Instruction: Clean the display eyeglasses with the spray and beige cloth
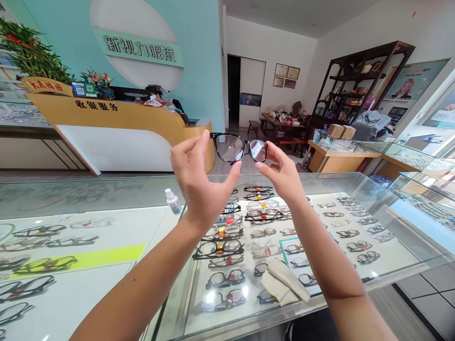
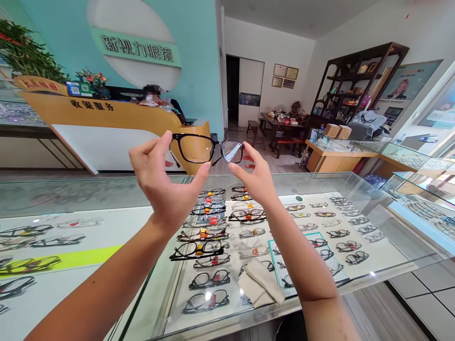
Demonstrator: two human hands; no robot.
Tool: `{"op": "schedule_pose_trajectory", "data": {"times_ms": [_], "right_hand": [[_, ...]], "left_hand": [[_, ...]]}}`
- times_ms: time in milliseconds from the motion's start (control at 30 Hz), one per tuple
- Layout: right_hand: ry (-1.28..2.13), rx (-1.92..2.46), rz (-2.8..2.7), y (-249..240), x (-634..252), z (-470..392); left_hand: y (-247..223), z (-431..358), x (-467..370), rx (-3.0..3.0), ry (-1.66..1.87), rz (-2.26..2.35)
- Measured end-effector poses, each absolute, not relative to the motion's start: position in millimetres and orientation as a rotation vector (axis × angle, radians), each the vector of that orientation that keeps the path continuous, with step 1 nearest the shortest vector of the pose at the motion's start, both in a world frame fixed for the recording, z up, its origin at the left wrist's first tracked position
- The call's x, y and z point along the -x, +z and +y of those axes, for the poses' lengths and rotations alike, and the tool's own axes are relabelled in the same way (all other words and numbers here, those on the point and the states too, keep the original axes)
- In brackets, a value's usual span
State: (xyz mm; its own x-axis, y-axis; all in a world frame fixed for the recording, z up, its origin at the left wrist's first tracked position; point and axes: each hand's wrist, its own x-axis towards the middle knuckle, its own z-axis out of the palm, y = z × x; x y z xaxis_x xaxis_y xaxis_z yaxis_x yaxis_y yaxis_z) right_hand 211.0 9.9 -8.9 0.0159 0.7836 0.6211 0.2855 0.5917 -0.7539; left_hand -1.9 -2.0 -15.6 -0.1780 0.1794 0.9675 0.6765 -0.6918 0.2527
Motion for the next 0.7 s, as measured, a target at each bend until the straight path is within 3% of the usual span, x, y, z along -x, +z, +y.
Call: {"op": "schedule_pose_trajectory", "data": {"times_ms": [133, 267, 533, 700], "right_hand": [[0.678, 0.927, -1.528, -10, -210, 15], [0.653, 0.939, -1.507, -12, -207, 14], [-0.185, 0.982, -1.516, -13, -198, -4], [-0.328, 0.944, -1.508, -13, -197, -7]], "left_hand": [[-12, -6, 0, 1.723, -1.918, -1.022], [-9, -7, 1, 1.749, -1.921, -1.006], [-10, 21, 20, 2.151, -2.224, -1.159], [-18, 33, 19, 2.255, -2.409, -1.13]]}}
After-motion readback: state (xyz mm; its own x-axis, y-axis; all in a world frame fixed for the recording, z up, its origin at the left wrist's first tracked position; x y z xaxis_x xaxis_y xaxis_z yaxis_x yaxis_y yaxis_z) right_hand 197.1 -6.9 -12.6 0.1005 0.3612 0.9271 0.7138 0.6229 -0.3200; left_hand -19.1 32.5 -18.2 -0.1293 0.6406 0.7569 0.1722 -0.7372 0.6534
